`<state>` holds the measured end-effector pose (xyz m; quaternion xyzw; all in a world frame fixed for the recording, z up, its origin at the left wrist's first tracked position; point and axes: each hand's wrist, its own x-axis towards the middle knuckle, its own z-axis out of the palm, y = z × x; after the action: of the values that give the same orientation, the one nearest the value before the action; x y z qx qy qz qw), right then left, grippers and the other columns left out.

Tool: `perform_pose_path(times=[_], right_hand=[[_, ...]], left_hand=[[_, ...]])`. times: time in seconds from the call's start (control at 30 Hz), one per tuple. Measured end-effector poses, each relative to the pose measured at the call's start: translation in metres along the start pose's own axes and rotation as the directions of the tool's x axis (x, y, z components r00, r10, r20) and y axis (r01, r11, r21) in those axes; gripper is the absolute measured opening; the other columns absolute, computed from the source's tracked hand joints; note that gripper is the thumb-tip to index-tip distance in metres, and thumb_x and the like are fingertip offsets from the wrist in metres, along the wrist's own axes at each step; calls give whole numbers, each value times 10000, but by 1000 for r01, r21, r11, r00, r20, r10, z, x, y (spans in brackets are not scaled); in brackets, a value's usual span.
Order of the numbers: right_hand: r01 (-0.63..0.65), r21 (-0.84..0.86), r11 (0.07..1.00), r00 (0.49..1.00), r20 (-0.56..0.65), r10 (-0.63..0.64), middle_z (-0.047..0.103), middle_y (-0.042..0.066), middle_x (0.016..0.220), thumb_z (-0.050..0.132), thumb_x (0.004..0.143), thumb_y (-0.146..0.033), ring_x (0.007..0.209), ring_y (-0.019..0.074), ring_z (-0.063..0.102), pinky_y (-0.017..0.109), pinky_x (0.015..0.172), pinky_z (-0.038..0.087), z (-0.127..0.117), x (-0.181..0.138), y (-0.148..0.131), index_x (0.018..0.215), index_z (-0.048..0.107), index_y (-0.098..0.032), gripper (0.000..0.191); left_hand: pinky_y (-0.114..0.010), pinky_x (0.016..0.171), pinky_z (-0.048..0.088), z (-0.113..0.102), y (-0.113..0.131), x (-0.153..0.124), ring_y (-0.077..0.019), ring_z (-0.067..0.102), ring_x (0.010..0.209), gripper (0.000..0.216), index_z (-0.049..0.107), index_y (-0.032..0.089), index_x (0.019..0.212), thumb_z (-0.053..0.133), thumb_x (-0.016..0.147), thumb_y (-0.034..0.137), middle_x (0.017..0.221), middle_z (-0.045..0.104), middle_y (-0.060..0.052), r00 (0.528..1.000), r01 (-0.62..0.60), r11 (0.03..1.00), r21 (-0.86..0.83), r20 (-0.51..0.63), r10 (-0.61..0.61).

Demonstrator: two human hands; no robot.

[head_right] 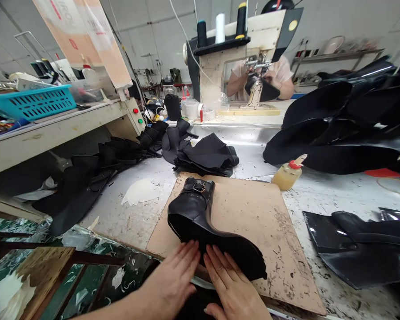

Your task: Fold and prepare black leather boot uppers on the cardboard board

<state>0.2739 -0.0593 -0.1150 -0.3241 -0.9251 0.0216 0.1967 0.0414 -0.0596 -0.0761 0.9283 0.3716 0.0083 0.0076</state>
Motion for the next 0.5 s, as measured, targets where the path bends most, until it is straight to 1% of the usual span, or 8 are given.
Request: perform_pose_path(times=[0.07,0.13,0.2,0.27,0.33,0.4,0.43,0.5], right_hand=[[-44,85,995,999,9,44,314,144,1505,622,822,-236,1311,340,447,465,990,509,-1,-1,0,1528,38,-135,921],[-124,230,965,992,57,114,299,104,1522,554,890,-250,1352,300,391,447,1034,473,-7,5,-1,1528,113,-198,777],[-283,387,878,959,144,246,294,76,1534,436,966,-292,1373,247,360,409,1066,441,-12,21,-4,1517,202,-221,602],[-450,470,759,892,201,404,358,85,1518,326,1005,-354,1358,223,395,384,1055,454,-11,46,-6,1492,300,-196,512],[-547,471,693,824,155,545,496,120,1435,290,1009,-413,1293,251,494,417,1012,496,-2,76,-6,1441,408,-177,506],[-573,447,687,786,62,615,568,143,1358,303,1009,-416,1247,288,538,485,1008,483,14,105,-1,1392,473,-188,476],[-573,437,693,777,22,629,564,143,1354,330,1011,-399,1242,295,535,514,1020,458,22,118,3,1375,485,-203,442],[-539,427,726,794,-31,607,532,126,1367,430,997,-364,1218,286,533,533,1012,441,35,138,13,1334,505,-229,370]], left_hand=[[-449,1151,298,10,16,3,-330,158,1436,772,189,-2,1476,541,882,342,1532,214,-238,998,54,995,-79,-13,-55],[-474,1141,315,16,22,5,-341,127,1436,871,131,-6,1485,579,862,406,1534,166,-245,997,78,989,-123,-9,-80],[-472,1132,333,17,22,6,-339,158,1429,862,179,2,1479,562,869,476,1525,208,-242,997,76,988,-134,-17,-79],[-452,1119,362,16,18,6,-339,233,1409,808,286,4,1448,502,885,544,1501,291,-237,997,61,989,-133,-37,-66],[-438,1094,400,16,14,7,-348,334,1368,749,381,5,1402,458,900,555,1464,375,-231,998,44,992,-115,-42,-49],[-431,1060,438,18,13,8,-356,425,1314,699,445,3,1359,443,910,539,1422,445,-228,998,27,996,-85,-49,-32],[-428,1045,451,21,13,8,-356,456,1294,683,459,1,1346,436,916,531,1405,469,-227,998,20,997,-69,-60,-24],[-415,1039,453,27,13,8,-344,465,1292,690,436,-3,1361,428,922,529,1396,482,-222,996,19,999,-49,-86,-23]])
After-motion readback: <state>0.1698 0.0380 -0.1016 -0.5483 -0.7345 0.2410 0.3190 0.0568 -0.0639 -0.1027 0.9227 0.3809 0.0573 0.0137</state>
